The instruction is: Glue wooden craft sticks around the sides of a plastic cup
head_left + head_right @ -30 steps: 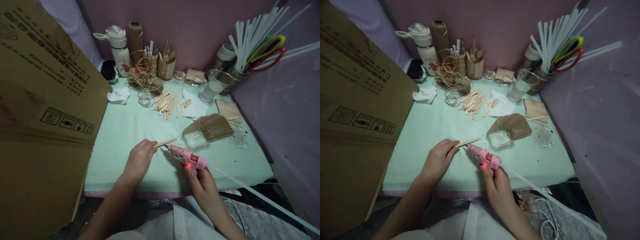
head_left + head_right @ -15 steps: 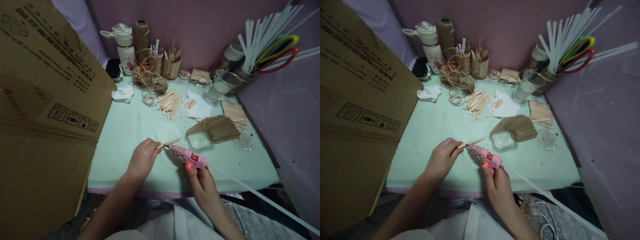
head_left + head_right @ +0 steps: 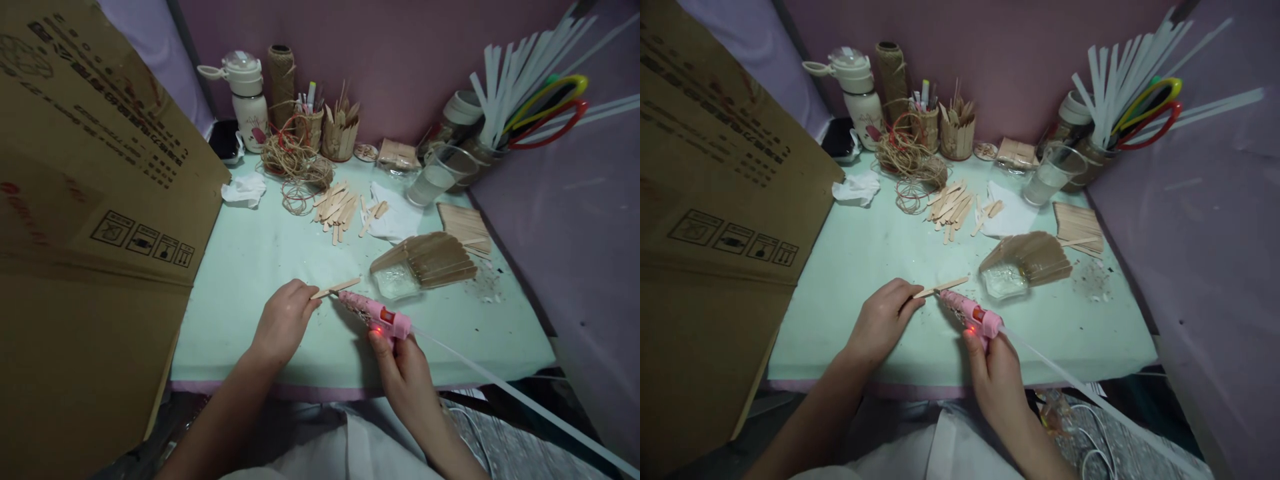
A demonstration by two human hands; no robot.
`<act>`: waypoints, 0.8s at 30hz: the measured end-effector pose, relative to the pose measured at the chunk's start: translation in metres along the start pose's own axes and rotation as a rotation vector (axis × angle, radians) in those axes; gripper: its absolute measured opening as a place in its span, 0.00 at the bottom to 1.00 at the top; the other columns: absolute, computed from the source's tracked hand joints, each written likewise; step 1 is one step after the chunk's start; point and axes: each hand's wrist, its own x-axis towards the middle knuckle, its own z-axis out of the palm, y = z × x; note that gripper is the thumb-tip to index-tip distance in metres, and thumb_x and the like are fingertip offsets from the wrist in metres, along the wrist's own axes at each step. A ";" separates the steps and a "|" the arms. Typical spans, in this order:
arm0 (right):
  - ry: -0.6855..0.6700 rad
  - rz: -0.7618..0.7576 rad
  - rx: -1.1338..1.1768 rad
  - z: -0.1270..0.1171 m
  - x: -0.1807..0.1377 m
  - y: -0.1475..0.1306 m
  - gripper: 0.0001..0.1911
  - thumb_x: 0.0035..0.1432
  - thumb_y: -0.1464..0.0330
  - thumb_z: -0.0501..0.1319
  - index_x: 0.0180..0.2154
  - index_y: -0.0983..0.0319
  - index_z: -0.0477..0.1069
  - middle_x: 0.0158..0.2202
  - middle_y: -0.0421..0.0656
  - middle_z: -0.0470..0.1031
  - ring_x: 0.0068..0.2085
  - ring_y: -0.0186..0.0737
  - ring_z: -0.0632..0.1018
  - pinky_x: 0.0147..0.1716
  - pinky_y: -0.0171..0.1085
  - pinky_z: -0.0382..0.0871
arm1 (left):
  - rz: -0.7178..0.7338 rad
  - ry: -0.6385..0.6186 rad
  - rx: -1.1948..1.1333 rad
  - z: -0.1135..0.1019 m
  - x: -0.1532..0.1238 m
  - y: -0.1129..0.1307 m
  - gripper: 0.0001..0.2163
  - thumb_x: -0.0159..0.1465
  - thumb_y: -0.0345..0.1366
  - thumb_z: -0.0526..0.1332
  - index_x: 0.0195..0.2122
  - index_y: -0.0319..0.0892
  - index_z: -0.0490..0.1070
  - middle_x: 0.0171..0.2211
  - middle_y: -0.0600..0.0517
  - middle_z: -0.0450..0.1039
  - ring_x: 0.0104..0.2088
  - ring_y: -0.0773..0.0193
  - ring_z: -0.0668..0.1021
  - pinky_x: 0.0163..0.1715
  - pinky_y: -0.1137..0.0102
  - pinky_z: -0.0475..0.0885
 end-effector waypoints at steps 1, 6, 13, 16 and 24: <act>0.019 -0.006 -0.006 0.000 0.001 0.000 0.25 0.65 0.51 0.52 0.46 0.65 0.73 0.41 0.53 0.81 0.42 0.49 0.79 0.42 0.42 0.74 | 0.003 0.007 0.002 0.000 0.000 0.000 0.05 0.66 0.29 0.62 0.41 0.41 0.76 0.33 0.52 0.75 0.36 0.61 0.79 0.35 0.69 0.72; 0.079 -0.035 -0.036 -0.003 0.005 -0.002 0.27 0.65 0.50 0.52 0.47 0.65 0.74 0.40 0.53 0.81 0.41 0.49 0.80 0.43 0.44 0.75 | 0.011 0.019 0.004 0.000 0.000 0.000 0.05 0.65 0.28 0.62 0.41 0.41 0.76 0.33 0.52 0.75 0.35 0.62 0.79 0.33 0.70 0.72; 0.097 -0.038 -0.059 -0.004 0.004 0.001 0.26 0.65 0.52 0.52 0.48 0.65 0.75 0.44 0.55 0.81 0.44 0.51 0.80 0.43 0.44 0.75 | 0.020 0.021 0.016 0.000 0.000 -0.002 0.05 0.66 0.29 0.62 0.41 0.41 0.76 0.33 0.52 0.75 0.35 0.62 0.79 0.33 0.70 0.72; 0.061 -0.051 -0.051 -0.004 0.005 0.001 0.26 0.66 0.54 0.52 0.51 0.66 0.73 0.48 0.55 0.80 0.49 0.52 0.79 0.48 0.45 0.74 | 0.026 0.027 0.019 0.001 0.000 -0.002 0.05 0.66 0.29 0.62 0.41 0.41 0.75 0.33 0.52 0.75 0.35 0.62 0.79 0.34 0.69 0.73; 0.097 -0.087 -0.133 -0.008 0.009 0.000 0.26 0.67 0.55 0.51 0.51 0.66 0.74 0.47 0.55 0.80 0.48 0.52 0.80 0.46 0.44 0.75 | 0.044 0.036 0.020 0.000 0.000 -0.002 0.04 0.66 0.29 0.61 0.41 0.40 0.75 0.34 0.52 0.76 0.35 0.62 0.79 0.34 0.69 0.73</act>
